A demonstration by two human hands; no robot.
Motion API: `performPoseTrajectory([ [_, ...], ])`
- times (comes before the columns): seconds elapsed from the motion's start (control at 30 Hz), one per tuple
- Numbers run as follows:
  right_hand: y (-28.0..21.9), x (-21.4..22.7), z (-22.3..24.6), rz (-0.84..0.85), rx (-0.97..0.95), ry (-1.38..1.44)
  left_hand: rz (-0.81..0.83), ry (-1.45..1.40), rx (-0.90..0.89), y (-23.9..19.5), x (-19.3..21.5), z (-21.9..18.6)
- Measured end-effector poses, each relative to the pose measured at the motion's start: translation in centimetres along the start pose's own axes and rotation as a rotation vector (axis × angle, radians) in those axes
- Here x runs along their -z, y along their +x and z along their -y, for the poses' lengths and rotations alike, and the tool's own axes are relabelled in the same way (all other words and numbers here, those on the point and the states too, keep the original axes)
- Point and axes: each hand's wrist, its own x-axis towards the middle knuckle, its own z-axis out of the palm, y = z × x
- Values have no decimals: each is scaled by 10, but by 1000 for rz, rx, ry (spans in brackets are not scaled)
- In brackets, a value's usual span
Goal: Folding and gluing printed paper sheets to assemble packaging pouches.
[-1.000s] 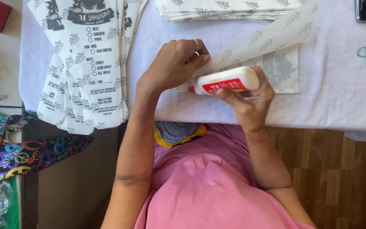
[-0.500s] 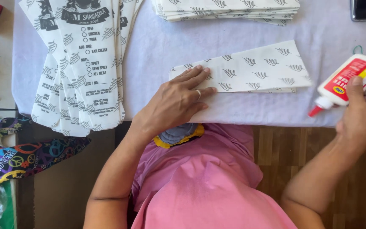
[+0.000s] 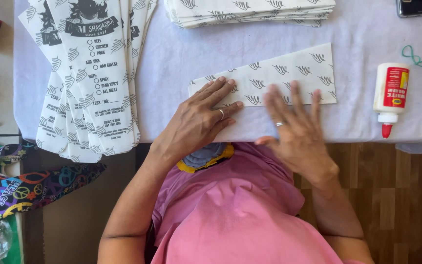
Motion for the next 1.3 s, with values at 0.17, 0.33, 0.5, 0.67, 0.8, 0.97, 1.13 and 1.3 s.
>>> performPoseTrajectory([
  [0.17, -55, 23, -42, -60, -208, -124, -18, -8, 10, -2, 0, -6],
  [0.33, -60, 27, -78, -169, -271, -252, 26, 222, 32, -6, -16, -21],
  [0.5, 35, 35, -82, -361, -32, -57, 61, 349, 6, -24, 9, -61],
  [0.67, 127, 35, -82, -278, 161, -20, -91, -192, 464, -46, 59, -52],
  [0.8, 152, 1, -97, -385, 261, -133, -615, -225, 864, -65, 98, -32],
  [0.97, 95, 15, -61, -517, 266, -301, -546, 415, 763, -108, 91, 32],
  [1.13, 31, 24, -32, -260, 184, -141, -309, 819, 865, -84, 77, 26],
  [1.3, -29, 40, -95, -422, -118, 139, -351, 128, 360, -29, 26, -4],
])
